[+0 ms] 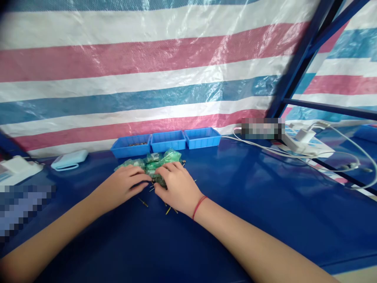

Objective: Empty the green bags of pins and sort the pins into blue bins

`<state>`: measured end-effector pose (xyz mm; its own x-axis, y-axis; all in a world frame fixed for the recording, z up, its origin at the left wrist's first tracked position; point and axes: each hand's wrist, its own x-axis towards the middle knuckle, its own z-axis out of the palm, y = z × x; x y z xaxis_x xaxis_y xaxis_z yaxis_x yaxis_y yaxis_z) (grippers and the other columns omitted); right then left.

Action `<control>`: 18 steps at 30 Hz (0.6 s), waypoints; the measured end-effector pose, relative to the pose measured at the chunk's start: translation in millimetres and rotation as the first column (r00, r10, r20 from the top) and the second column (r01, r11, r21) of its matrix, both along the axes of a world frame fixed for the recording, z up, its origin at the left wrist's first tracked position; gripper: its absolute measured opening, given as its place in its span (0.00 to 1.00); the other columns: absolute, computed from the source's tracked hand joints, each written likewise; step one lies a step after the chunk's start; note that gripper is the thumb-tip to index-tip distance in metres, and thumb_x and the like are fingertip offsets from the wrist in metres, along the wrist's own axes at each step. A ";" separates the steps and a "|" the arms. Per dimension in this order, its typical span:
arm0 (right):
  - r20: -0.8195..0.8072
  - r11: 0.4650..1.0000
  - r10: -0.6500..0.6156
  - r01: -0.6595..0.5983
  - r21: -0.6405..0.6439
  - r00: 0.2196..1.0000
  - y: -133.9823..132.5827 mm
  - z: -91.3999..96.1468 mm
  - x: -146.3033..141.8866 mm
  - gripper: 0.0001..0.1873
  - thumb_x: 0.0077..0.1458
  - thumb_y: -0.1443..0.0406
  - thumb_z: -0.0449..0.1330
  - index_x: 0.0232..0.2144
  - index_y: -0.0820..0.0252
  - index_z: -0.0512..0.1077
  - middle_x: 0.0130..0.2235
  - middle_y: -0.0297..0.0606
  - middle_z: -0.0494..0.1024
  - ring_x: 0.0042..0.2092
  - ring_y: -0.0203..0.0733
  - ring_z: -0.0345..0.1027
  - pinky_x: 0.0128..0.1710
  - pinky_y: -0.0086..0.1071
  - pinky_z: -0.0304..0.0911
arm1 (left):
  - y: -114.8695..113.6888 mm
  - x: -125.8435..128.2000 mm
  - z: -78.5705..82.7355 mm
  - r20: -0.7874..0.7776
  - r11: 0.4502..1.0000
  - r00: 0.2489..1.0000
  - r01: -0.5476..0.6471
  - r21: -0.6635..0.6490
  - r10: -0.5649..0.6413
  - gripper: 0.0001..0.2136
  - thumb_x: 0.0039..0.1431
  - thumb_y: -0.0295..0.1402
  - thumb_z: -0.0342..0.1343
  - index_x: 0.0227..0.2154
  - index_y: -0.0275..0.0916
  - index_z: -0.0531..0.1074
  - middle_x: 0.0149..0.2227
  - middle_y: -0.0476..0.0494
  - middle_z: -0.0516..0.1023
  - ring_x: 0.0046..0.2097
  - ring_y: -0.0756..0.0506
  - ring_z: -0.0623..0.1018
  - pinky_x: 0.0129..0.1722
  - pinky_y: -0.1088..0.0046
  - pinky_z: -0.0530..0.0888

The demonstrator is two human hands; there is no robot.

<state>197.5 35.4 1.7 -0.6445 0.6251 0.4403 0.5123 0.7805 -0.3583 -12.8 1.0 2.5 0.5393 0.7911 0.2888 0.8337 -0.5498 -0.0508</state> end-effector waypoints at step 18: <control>-0.017 1.000 -0.005 0.005 -0.028 1.000 -6.0 -1.1 3.6 0.11 0.53 0.64 0.58 0.40 0.60 0.73 0.42 0.41 0.75 0.47 0.46 0.63 0.49 0.39 0.60 | 7.0 -2.0 -8.1 -0.116 0.998 0.993 0.020 0.057 -0.013 0.10 0.65 0.33 0.46 0.36 0.41 0.73 0.35 0.46 0.72 0.38 0.43 0.72 0.36 0.66 0.63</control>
